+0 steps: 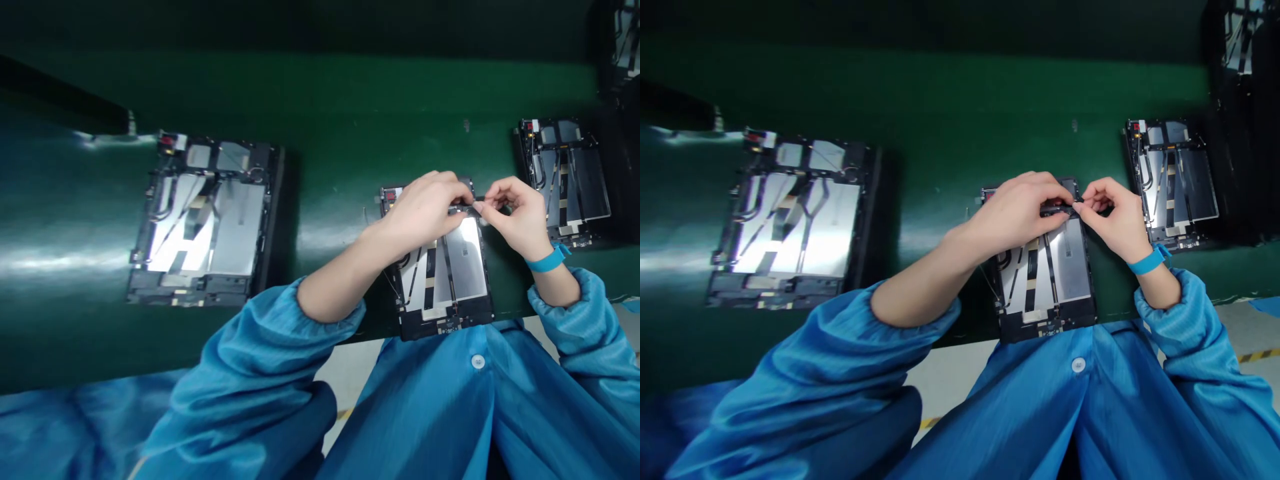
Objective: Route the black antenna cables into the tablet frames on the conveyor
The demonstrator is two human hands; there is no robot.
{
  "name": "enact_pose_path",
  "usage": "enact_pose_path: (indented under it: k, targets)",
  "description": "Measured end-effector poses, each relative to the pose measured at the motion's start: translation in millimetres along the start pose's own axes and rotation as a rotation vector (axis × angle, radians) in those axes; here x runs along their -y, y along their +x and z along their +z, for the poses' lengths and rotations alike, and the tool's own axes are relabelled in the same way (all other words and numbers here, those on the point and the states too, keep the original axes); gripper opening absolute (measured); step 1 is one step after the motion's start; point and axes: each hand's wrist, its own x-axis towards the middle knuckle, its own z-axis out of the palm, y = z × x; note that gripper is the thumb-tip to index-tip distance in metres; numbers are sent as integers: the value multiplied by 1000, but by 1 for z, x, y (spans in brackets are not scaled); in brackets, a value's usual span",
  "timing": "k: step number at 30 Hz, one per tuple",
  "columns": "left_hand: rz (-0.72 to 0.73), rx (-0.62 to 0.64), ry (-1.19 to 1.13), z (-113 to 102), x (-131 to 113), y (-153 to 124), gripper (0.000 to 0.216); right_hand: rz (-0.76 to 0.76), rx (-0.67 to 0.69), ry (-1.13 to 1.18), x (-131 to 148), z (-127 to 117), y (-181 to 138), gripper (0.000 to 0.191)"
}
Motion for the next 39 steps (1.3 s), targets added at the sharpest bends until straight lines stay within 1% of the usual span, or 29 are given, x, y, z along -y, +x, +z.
enact_pose_path:
  k: [2, 3, 6, 8, 10, 14, 21, 24, 32, 39]
  targets:
    - [33, -26, -62, 2, 1, -1, 21, 0, -7, 62, 0, 5, 1, 21]
    - [25, -41, -74, 3, 2, -1, 20, 3, -7, 91, -1, 8, 2, 21]
    - [-75, -94, -37, 5, 5, -1, 19, 32, 5, 126, -4, 14, 4, 18]
    - [-137, -100, -7, 6, 6, -1, 18, 68, 45, 103, -7, 15, 4, 15]
    - [-163, -91, 10, 7, 7, -1, 19, 96, 90, 84, -10, 15, 5, 14]
    - [-157, -91, 13, 8, 6, -1, 20, 111, 126, 125, -14, 13, 5, 14]
    - [-153, -79, 13, 8, 6, -2, 20, 161, 188, 150, -12, 9, 7, 19]
    - [-147, -85, 1, 8, 8, -2, 20, 167, 213, 148, -11, 7, 8, 23]
    - [-142, -102, -30, 10, 10, -2, 16, 187, 230, 134, -8, 5, 11, 34]
    - [-169, -87, -38, 8, 7, -2, 17, 187, 230, 159, -7, 5, 12, 28]
